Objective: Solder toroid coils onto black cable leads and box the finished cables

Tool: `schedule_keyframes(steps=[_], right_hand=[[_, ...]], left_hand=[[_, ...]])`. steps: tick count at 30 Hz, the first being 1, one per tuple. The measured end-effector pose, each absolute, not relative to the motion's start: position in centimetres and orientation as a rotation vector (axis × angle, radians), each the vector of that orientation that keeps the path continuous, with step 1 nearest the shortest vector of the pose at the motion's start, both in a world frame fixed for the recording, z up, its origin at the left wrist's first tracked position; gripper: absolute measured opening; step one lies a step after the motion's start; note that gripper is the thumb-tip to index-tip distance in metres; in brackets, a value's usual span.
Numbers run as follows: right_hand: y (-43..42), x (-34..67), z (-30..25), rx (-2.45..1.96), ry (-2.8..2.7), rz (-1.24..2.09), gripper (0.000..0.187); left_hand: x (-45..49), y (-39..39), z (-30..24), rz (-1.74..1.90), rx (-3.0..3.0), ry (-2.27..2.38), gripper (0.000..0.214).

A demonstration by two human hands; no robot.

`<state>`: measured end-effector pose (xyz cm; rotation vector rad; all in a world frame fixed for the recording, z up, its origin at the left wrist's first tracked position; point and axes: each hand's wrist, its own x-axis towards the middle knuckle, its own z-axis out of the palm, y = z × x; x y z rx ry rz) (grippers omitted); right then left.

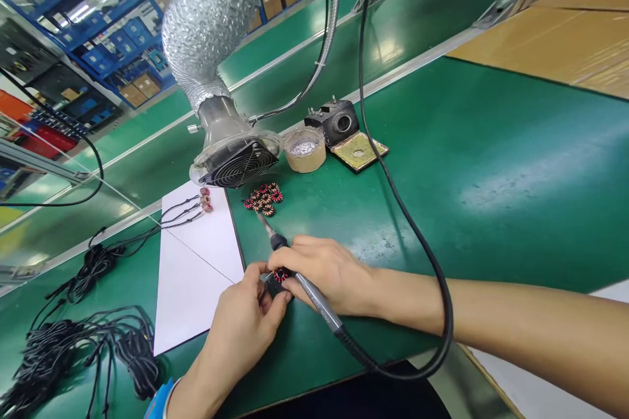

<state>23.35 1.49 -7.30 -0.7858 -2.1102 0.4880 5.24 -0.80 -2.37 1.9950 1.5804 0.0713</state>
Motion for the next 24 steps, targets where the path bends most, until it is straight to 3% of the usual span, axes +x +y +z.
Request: schedule_keyframes(steps=[7, 16, 20, 24], right_hand=[[1.6, 23.4, -7.7, -0.751, -1.908, 0.377, 0.026], [3.5, 22.2, -3.7, -0.643, -1.929, 0.285, 0.042], [4.1, 20.1, -2.6, -0.581, -1.860, 0.480, 0.050], [3.5, 19.2, -2.5, -0.590, -1.718, 0.922, 0.055]], left_hand=[[5.1, -0.7, -2.3, 0.100, 1.988, 1.577, 0.028], [1.6, -0.1, 1.1, 0.607, 1.627, 1.329, 0.020], [-0.2, 0.5, 1.2, 0.747, 1.749, 1.403, 0.024], [-0.7, 0.7, 1.1, 0.799, 1.829, 1.428, 0.023]])
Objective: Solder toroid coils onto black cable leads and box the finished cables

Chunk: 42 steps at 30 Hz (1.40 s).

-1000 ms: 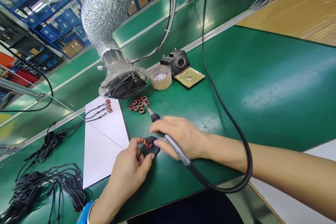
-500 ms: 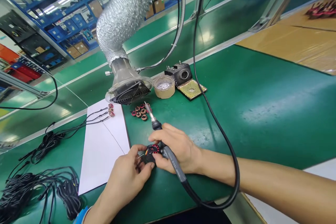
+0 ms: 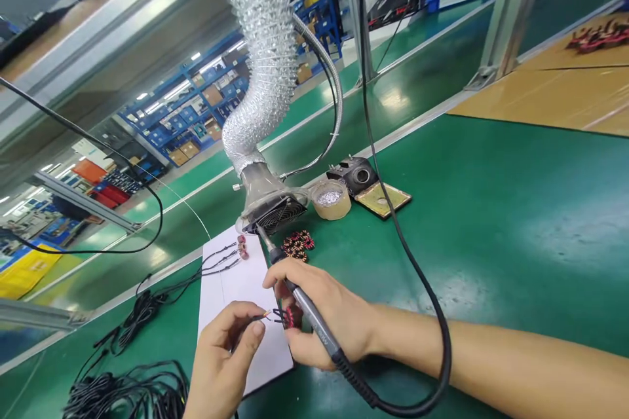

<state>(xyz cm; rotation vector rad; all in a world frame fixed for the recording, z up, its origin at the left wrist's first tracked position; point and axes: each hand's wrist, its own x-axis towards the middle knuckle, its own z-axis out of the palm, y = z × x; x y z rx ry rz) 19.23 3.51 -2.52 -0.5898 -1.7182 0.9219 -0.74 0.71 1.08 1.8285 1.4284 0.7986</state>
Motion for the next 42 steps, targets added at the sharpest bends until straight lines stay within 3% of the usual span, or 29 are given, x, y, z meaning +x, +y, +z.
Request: schedule_keyframes(steps=[3, 7, 16, 25, 42], right_hand=[[2.8, 19.5, -2.9, -0.612, -1.640, 1.178, 0.046], [2.3, 20.1, -3.2, -0.664, -1.635, 1.135, 0.032], [2.4, 20.4, -3.6, -0.552, -1.745, 0.528, 0.041], [2.4, 20.2, -3.8, -0.427, -1.757, 0.476, 0.043], [2.5, 20.2, -3.5, -0.428, -1.753, 0.445, 0.042]], left_hand=[[-0.4, 0.5, 1.0, 0.835, 1.827, 1.416, 0.021], [0.3, 0.3, 0.9, 0.879, 2.009, 1.379, 0.008], [0.4, 0.6, 0.3, 1.125, 2.666, 1.131, 0.014], [-0.4, 0.2, -0.3, 1.231, 3.058, 0.978, 0.022], [-0.1, 0.6, -0.3, 1.271, 2.930, 1.068, 0.021]])
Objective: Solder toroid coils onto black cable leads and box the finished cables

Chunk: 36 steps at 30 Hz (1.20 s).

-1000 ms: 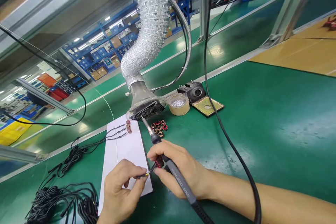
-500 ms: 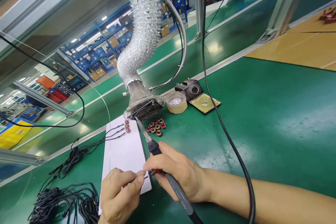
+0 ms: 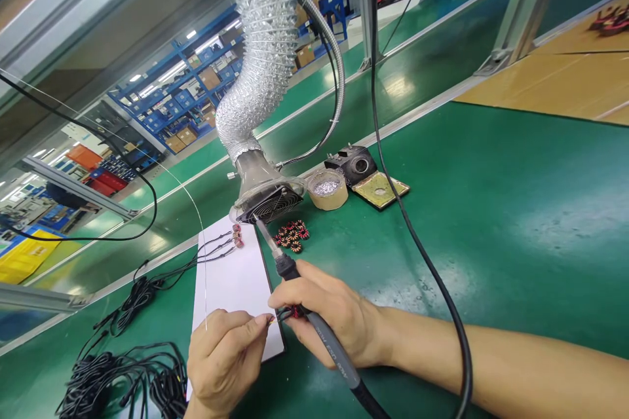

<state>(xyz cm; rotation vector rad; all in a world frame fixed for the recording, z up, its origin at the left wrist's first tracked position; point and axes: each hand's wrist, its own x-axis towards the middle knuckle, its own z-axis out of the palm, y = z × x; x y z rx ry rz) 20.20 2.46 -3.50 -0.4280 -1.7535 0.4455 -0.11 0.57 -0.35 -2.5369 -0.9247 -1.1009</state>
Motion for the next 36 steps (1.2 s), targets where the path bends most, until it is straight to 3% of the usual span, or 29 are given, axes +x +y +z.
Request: schedule_keyframes(steps=[25, 36], right_hand=[[2.32, 20.16, -3.81, -0.435, -1.767, 0.464, 0.042], [1.77, 20.48, -3.59, -0.566, -1.731, 0.685, 0.040]], left_hand=[[0.17, 0.74, -0.58, -1.126, -2.546, -0.953, 0.021], [0.28, 0.76, -0.21, -1.151, -2.794, -1.304, 0.012]])
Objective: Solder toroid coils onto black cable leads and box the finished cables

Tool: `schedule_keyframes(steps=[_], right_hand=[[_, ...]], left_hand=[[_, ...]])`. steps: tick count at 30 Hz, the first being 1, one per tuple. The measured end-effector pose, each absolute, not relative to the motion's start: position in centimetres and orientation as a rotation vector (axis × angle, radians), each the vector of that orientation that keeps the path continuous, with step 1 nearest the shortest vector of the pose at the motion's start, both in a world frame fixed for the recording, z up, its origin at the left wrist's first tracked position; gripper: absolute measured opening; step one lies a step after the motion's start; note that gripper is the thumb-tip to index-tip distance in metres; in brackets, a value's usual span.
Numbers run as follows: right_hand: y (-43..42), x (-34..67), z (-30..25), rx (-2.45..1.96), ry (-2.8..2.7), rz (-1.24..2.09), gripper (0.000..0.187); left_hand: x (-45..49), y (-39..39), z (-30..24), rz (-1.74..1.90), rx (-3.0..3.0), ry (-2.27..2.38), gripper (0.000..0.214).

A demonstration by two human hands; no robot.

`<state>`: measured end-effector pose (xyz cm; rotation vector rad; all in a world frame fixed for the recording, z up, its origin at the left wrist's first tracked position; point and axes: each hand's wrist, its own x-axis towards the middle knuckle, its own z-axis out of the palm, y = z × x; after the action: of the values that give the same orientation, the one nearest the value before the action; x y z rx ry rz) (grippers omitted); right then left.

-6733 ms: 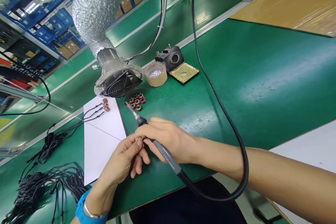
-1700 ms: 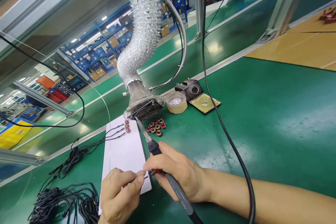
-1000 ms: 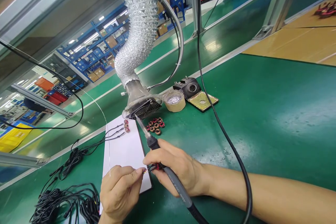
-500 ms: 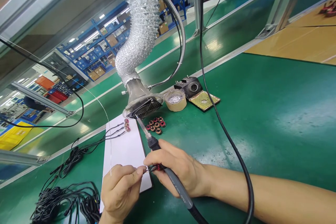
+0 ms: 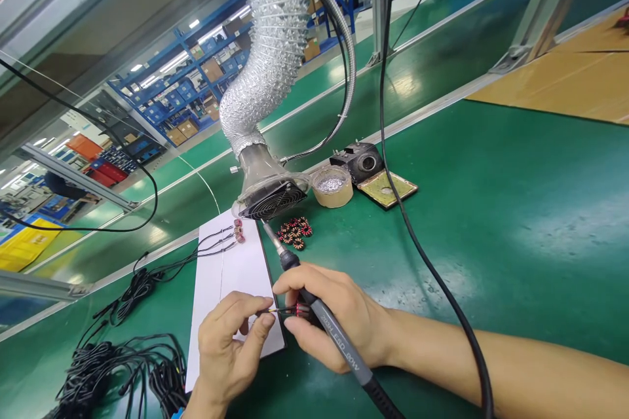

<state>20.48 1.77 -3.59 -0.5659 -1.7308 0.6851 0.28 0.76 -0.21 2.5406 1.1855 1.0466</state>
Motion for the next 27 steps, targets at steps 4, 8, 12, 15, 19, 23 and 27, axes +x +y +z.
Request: schedule_keyframes(steps=[4, 8, 12, 15, 19, 23, 27], right_hand=[[1.84, 20.49, -3.22, -0.601, -1.711, 0.801, 0.039], [1.84, 20.47, -3.03, -0.632, -1.697, 0.915, 0.036], [1.62, 20.48, -3.17, -0.669, -1.676, 0.996, 0.034], [1.48, 20.44, -3.35, -0.681, -1.645, 1.081, 0.031], [1.47, 20.27, -3.58, -0.667, -1.580, 1.227, 0.028], [1.44, 20.16, -3.60, -0.675, -1.499, 1.379, 0.027], [1.34, 20.16, -3.33, -0.703, -1.434, 1.516, 0.030]], left_hand=[[0.25, 0.84, -0.30, 0.963, 2.518, 1.199, 0.010], [0.32, 0.77, -0.32, 0.938, 2.512, 1.194, 0.010], [0.45, 0.68, -0.31, 0.929, 2.504, 1.180, 0.011], [0.50, 0.74, -0.41, 0.925, 2.498, 1.164, 0.011], [0.51, 0.82, -0.57, 0.906, 2.472, 1.154, 0.012], [0.57, 0.69, -0.58, 0.879, 2.458, 1.175, 0.015], [0.70, 0.57, -0.60, 0.858, 2.452, 1.189, 0.017]])
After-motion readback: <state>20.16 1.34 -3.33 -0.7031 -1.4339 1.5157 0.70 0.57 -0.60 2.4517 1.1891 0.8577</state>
